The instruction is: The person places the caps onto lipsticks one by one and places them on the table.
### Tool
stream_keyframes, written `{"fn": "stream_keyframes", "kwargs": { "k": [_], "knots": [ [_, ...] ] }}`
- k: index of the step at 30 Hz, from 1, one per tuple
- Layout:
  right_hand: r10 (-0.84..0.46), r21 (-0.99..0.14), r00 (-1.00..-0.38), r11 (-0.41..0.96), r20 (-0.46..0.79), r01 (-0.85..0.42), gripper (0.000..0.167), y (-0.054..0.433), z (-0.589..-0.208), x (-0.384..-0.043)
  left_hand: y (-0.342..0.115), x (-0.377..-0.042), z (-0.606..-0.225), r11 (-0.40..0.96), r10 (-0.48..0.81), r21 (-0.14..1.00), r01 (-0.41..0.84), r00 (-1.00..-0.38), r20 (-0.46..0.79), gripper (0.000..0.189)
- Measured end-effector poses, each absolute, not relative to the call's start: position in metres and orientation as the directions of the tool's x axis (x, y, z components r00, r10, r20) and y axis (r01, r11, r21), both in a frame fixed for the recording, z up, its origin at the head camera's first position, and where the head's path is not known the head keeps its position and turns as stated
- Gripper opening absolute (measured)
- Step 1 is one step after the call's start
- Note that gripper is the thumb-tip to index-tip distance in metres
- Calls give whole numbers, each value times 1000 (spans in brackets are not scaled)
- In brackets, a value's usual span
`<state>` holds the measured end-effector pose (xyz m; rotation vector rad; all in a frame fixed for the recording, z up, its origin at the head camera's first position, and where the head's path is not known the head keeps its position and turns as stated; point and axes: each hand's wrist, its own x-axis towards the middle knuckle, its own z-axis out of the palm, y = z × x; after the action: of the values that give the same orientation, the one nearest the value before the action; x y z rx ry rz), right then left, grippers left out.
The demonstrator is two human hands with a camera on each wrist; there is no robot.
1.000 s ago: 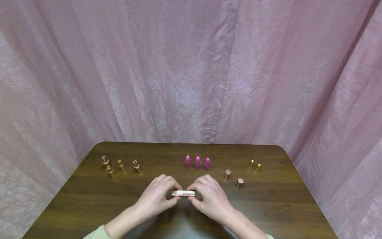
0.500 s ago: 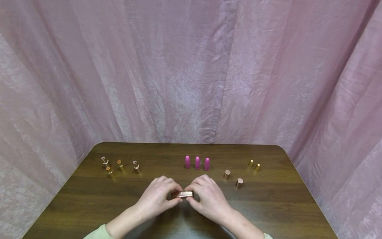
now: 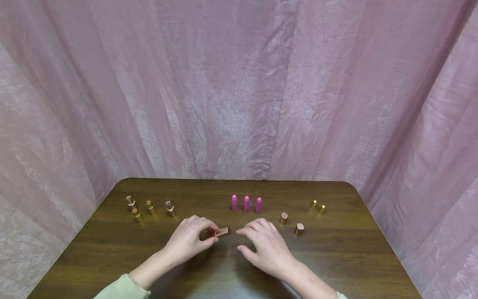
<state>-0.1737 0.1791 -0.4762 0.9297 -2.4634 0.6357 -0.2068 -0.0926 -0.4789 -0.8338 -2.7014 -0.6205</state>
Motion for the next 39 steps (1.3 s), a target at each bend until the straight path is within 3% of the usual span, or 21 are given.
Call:
{"fn": "stream_keyframes", "kwargs": {
  "k": [11, 23, 39],
  "knots": [
    [-553, -194, -670, 681, 495, -706, 51, 192, -484, -177, -99, -242, -485, 761, 338, 457, 460, -883, 327, 19],
    [-562, -161, -708, 723, 427, -671, 61, 202, -487, -176, -85, -280, -487, 675, 257, 651, 347, -938, 234, 12],
    [-558, -140, -765, 771, 320, -621, 74, 207, -496, -171, -72, -306, -511, 668, 185, 697, 263, -965, 186, 14]
  ]
}}
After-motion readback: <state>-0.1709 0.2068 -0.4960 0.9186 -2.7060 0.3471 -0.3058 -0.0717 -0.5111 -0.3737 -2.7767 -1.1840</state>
